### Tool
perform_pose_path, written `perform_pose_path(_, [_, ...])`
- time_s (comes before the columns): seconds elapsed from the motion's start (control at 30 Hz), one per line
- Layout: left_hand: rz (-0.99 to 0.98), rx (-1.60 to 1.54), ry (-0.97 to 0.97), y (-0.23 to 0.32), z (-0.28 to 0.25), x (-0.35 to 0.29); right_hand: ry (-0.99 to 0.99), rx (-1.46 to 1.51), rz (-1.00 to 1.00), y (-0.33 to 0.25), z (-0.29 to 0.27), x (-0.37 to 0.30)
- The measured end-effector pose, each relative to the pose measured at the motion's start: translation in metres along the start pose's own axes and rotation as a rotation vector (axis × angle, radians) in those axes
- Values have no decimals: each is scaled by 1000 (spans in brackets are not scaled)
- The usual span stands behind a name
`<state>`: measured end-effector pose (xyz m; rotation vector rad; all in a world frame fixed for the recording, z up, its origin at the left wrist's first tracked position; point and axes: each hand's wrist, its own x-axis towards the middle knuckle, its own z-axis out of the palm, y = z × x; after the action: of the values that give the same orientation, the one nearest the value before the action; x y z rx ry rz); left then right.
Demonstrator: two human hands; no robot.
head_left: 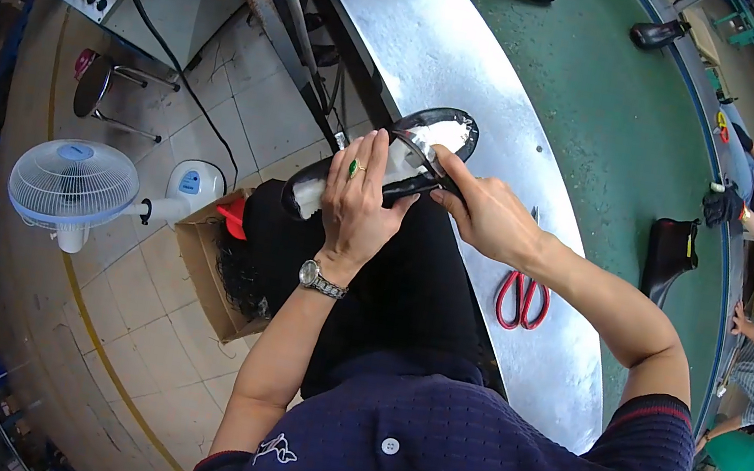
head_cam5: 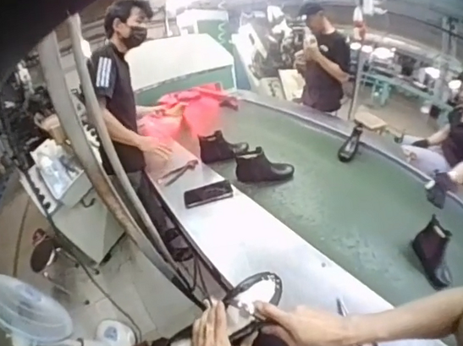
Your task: Assemble and trim components of a black boot on an assembly line.
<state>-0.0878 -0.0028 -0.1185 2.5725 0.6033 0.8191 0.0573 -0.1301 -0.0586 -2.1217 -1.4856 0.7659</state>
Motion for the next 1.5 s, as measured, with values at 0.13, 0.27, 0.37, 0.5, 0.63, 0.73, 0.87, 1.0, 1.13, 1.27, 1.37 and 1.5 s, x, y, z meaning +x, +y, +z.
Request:
perform_pose_path(0.13, [50,16,8,-2,2,-3,27,-83,-65,6,-5,-6])
perform_pose_path(0.27, [172,136,62,-12,3,-9,-208,-495,44,-24,-33,1])
perform_pose_path(0.37, [207,194,102,-17,5,-11,-272,-510,-89,-37,-61,13])
perform_pose_path(0.5, [220,249,33,-14,3,-11,212,92,-100,-52,-64,22])
perform_pose_path(0.63, [255,220,69,-16,11,-10,-25,-216,157,-16,-17,22])
perform_pose_path(0.73, [221,227,45,-19,9,-8,-91,-111,86,-39,-52,25])
perform_pose_path(0.87, [206,216,24,-7,7,-7,398,166,24,-19,-28,32])
perform_pose_path(1.0, [167,231,9,-10,6,-8,19,-283,88,-16,-37,38])
perform_pose_path(1.13, [149,229,-8,-6,1,-6,125,124,145,-28,-39,35])
perform_pose_path(1.27, [137,210,-8,-7,6,-5,-101,-21,286,-19,-32,34])
perform_pose_path(1.37, [143,228,46,-10,4,-8,-43,-79,139,-33,-45,33])
perform_pose_path(1.5, [117,147,32,3,6,-4,351,-83,-177,-14,-17,31])
